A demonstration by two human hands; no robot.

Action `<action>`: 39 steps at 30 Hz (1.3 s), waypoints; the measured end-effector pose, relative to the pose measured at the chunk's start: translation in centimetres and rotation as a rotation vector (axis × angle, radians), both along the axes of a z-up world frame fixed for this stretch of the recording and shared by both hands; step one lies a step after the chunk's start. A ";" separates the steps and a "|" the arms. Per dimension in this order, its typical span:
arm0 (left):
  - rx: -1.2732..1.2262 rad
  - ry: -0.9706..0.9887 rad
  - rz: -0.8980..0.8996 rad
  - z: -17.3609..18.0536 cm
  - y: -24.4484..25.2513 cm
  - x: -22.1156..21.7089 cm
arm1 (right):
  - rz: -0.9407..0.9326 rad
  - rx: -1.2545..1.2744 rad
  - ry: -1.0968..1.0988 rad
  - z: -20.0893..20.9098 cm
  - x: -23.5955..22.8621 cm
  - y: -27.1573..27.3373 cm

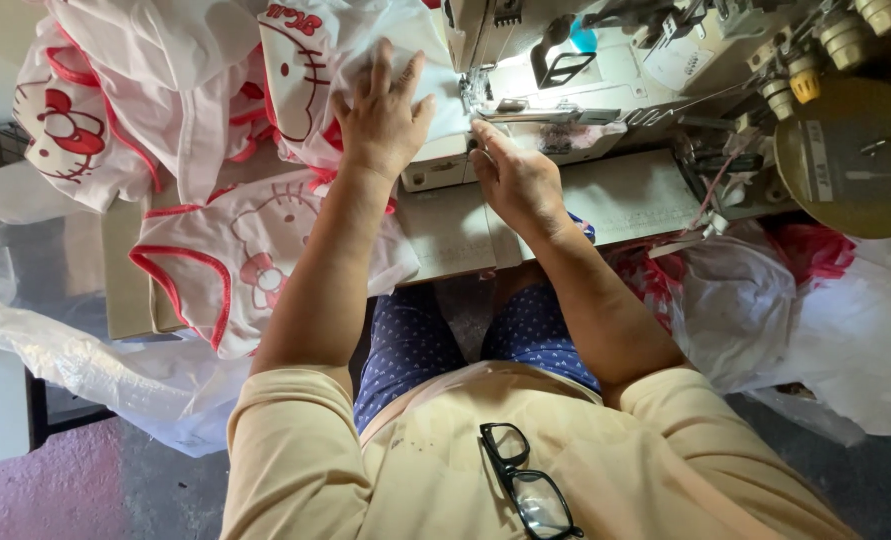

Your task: Threading and adjusting the internal components of an industrial overlock sewing machine.

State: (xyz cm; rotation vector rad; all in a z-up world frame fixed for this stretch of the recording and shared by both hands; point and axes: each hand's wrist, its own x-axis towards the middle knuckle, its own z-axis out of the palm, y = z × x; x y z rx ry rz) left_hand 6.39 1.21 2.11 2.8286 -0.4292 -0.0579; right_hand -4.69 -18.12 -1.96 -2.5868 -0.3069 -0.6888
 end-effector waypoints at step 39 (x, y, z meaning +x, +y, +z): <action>-0.077 -0.422 0.023 -1.4 3.9 3.5 | -0.151 -0.452 -0.151 -11.4 -6.2 -11.7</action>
